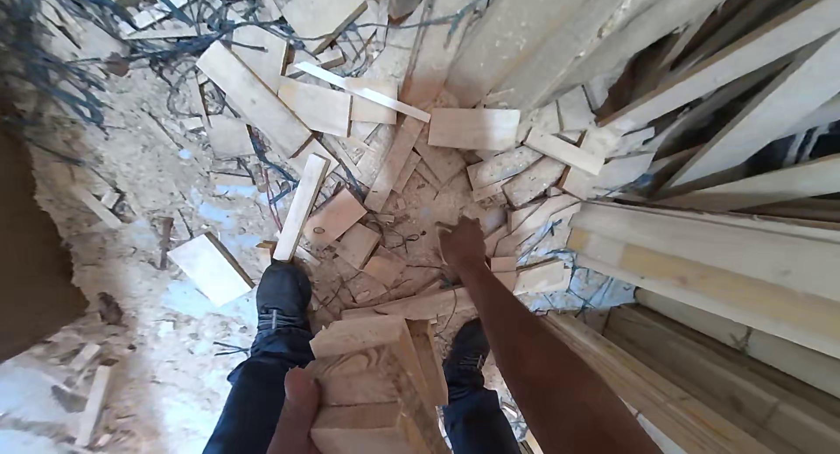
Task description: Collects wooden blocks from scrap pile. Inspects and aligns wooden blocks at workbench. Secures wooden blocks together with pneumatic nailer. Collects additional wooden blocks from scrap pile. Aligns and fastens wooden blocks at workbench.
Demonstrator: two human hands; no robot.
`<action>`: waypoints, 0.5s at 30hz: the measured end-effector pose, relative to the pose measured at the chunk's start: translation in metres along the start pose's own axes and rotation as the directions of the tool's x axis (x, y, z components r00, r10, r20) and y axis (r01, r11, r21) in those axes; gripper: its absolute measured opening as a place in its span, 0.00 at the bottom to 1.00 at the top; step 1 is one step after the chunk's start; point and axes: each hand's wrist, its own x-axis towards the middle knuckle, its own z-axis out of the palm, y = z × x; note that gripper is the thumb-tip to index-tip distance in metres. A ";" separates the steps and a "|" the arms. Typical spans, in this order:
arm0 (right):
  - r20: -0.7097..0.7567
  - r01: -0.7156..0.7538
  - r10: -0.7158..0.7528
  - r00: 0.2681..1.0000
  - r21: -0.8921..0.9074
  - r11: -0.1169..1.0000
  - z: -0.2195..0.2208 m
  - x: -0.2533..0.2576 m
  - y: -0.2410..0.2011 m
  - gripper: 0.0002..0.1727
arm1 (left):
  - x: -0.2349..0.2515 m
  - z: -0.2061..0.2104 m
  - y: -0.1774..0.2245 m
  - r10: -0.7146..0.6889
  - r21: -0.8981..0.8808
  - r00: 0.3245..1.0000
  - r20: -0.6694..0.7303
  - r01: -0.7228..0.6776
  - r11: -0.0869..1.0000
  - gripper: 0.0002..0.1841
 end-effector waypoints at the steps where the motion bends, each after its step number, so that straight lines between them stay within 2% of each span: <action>1: -0.044 0.068 -0.064 0.997 0.099 0.993 -0.002 0.006 -0.014 0.33 | -0.001 0.005 -0.003 0.045 -0.008 0.999 0.029 -0.044 0.999 0.26; 2: -0.071 0.135 -0.123 0.990 0.200 0.970 -0.002 0.014 -0.031 0.33 | -0.001 0.008 -0.001 0.056 -0.016 0.994 0.091 -0.055 0.998 0.25; 3: -0.066 0.167 -0.154 0.986 0.281 0.945 -0.002 0.021 -0.051 0.34 | 0.003 0.026 0.010 0.019 -0.024 0.999 0.036 -0.018 1.000 0.24; 5: -0.082 0.145 -0.123 0.989 0.371 0.917 0.002 0.031 -0.093 0.41 | 0.010 0.055 0.028 -0.022 -0.029 0.998 -0.058 0.020 0.999 0.21; 7: -0.106 0.092 -0.058 0.993 0.359 0.929 0.008 0.041 -0.130 0.52 | 0.009 0.048 0.030 -0.010 -0.060 1.000 -0.028 0.008 0.998 0.22; 9: -0.114 0.026 0.010 0.993 0.316 0.949 0.012 0.047 -0.156 0.56 | 0.005 0.034 0.033 -0.017 -0.068 1.000 0.010 0.017 0.998 0.22; 12: -0.086 -0.078 0.103 0.991 0.254 0.964 0.012 0.044 -0.157 0.49 | 0.012 0.036 0.046 -0.072 -0.044 0.997 0.030 0.074 0.996 0.23; 14: -0.044 -0.107 0.116 0.992 0.182 0.977 0.010 0.034 -0.126 0.50 | 0.018 0.037 0.040 -0.060 -0.065 0.998 0.016 0.061 0.996 0.25; 15: -0.046 -0.102 0.107 0.993 0.110 0.989 0.010 0.029 -0.103 0.48 | 0.026 0.058 0.040 -0.042 -0.107 0.998 -0.037 0.038 0.994 0.25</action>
